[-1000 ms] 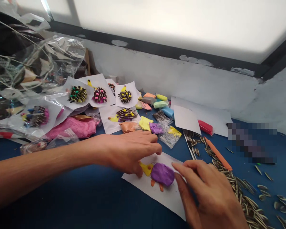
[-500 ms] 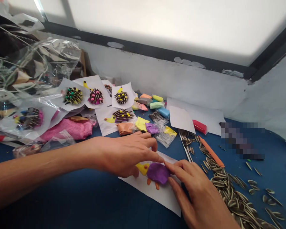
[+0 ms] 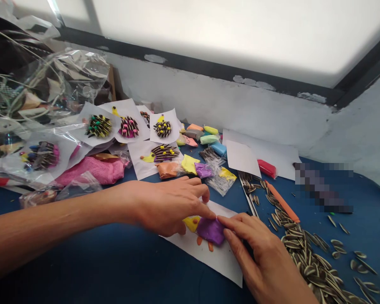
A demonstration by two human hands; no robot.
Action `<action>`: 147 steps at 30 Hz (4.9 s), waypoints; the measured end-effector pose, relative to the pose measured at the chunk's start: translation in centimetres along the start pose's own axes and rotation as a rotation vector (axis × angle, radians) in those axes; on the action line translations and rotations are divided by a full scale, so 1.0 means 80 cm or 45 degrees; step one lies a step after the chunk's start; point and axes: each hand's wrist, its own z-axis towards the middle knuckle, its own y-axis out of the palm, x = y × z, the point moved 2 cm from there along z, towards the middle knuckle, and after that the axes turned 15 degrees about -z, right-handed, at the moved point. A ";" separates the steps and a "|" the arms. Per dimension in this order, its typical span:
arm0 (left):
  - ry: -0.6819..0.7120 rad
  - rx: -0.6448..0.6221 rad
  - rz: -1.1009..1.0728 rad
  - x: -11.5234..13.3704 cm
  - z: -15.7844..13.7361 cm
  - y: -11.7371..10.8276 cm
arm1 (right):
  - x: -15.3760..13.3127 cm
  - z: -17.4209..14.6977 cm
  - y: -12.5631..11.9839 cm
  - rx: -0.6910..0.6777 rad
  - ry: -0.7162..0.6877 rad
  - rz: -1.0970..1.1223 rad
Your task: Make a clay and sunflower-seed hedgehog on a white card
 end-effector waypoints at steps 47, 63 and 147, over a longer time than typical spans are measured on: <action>0.039 0.406 -0.185 0.015 0.019 0.022 | 0.002 -0.005 0.016 0.022 0.108 -0.087; 0.009 0.092 -0.097 0.009 0.006 0.009 | 0.009 -0.004 0.002 -0.112 0.039 -0.022; -0.065 -0.016 0.014 0.025 0.002 0.002 | 0.005 0.005 -0.005 0.112 0.370 -0.168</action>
